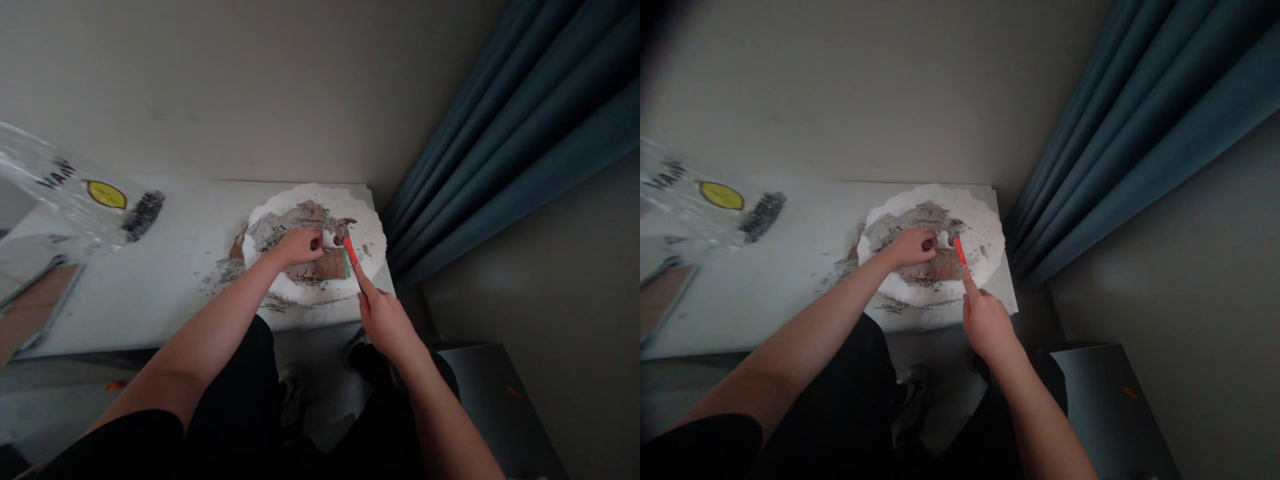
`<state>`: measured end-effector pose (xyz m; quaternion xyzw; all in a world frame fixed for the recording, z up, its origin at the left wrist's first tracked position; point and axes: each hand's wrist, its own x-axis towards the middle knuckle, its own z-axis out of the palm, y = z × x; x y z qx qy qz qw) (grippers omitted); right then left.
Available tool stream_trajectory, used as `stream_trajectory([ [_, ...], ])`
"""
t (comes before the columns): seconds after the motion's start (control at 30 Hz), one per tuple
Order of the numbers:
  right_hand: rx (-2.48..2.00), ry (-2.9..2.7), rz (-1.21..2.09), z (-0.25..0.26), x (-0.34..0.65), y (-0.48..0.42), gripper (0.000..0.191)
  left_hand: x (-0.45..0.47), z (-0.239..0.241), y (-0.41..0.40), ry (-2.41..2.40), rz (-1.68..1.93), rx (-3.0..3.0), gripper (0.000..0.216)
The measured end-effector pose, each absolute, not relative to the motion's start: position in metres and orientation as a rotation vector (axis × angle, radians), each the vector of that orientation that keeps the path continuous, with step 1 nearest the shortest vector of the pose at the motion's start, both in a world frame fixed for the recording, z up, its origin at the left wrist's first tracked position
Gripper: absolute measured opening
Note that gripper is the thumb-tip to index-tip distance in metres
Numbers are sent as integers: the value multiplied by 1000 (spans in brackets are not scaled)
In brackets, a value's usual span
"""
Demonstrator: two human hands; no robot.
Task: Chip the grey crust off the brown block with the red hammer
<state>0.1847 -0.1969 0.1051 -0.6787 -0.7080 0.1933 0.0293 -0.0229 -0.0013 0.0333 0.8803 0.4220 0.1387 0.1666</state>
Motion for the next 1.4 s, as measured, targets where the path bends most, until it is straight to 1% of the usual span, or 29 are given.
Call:
stream_trajectory([
  [0.1, -2085, -2187, 596, 103, 185, -197, 68, -27, 34, 0, 1117, 464, 2446, 6],
  [0.27, -2056, -2227, 608, 92, 183, -193, 68, -29, 29, 6, 1430, 736, 2287, 6],
  [0.37, -2083, -2233, 616, 90, 183, -191, 66, -29, 26, 10, 1571, 790, 2189, 7],
  [0.53, -2077, -2190, 608, 95, 185, -196, 68, -29, 24, 9, 1514, 645, 2259, 11],
  [0.77, -2085, -2241, 634, 88, 183, -194, 70, -31, 23, 7, 1330, 423, 2383, 11],
  [1.0, -2141, -2119, 581, 92, 200, -188, 70, -28, 21, 7, 1167, 709, 2289, 12],
  [1.27, -2145, -2148, 603, 85, 200, -184, 70, -7, 11, 3, 1040, 591, 2182, 26],
  [1.4, -2162, -2149, 630, 87, 199, -182, 69, -2, 9, 2, 1039, 651, 2157, 24],
])
